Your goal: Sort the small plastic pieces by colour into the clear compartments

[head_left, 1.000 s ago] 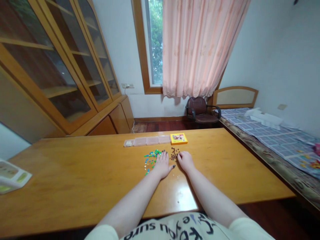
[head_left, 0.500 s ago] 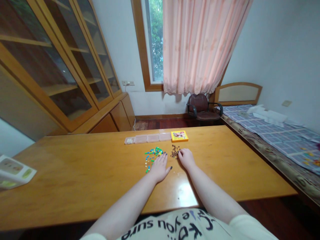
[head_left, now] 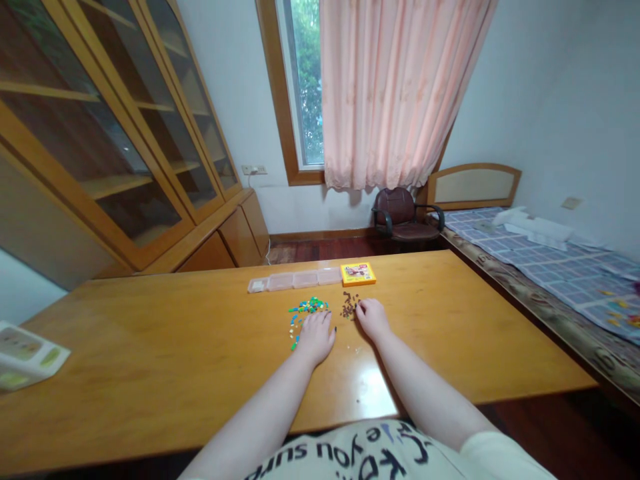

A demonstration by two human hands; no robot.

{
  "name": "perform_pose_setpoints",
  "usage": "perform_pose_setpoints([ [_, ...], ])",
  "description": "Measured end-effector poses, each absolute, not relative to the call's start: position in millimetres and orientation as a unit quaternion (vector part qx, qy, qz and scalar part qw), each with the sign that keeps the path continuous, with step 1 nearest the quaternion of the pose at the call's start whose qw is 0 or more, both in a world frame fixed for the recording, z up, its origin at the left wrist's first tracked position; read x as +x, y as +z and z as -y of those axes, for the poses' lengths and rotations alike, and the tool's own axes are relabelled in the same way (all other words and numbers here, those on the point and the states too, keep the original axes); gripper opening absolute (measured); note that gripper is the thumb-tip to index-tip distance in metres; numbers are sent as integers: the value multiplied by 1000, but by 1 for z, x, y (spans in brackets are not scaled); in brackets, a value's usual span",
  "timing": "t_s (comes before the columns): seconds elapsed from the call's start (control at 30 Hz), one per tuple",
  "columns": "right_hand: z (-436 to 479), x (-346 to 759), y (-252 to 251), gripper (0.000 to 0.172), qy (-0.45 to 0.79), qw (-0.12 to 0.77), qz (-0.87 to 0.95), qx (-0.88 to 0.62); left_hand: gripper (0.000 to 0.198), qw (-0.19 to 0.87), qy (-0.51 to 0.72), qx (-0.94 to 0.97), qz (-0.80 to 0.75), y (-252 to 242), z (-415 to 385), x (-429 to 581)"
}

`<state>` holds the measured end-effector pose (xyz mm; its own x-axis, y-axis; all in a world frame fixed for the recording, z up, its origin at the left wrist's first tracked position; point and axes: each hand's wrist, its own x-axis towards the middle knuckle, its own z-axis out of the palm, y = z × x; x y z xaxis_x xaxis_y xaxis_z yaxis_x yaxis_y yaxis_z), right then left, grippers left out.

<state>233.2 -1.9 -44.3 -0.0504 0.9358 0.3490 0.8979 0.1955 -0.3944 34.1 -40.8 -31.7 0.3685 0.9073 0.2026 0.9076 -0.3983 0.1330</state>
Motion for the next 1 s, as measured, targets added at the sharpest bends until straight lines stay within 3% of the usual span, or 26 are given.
perform_pose_setpoints([
  [0.4,4,233,-43,25,36,275,716,-641,43,4,-157,-769,620,-30,31,16],
  [0.63,4,234,-42,24,42,285,714,-638,30,2,-195,-742,641,-22,24,1],
  [1.0,5,234,-40,24,46,288,714,-636,33,-6,-189,-743,642,-27,15,-21],
])
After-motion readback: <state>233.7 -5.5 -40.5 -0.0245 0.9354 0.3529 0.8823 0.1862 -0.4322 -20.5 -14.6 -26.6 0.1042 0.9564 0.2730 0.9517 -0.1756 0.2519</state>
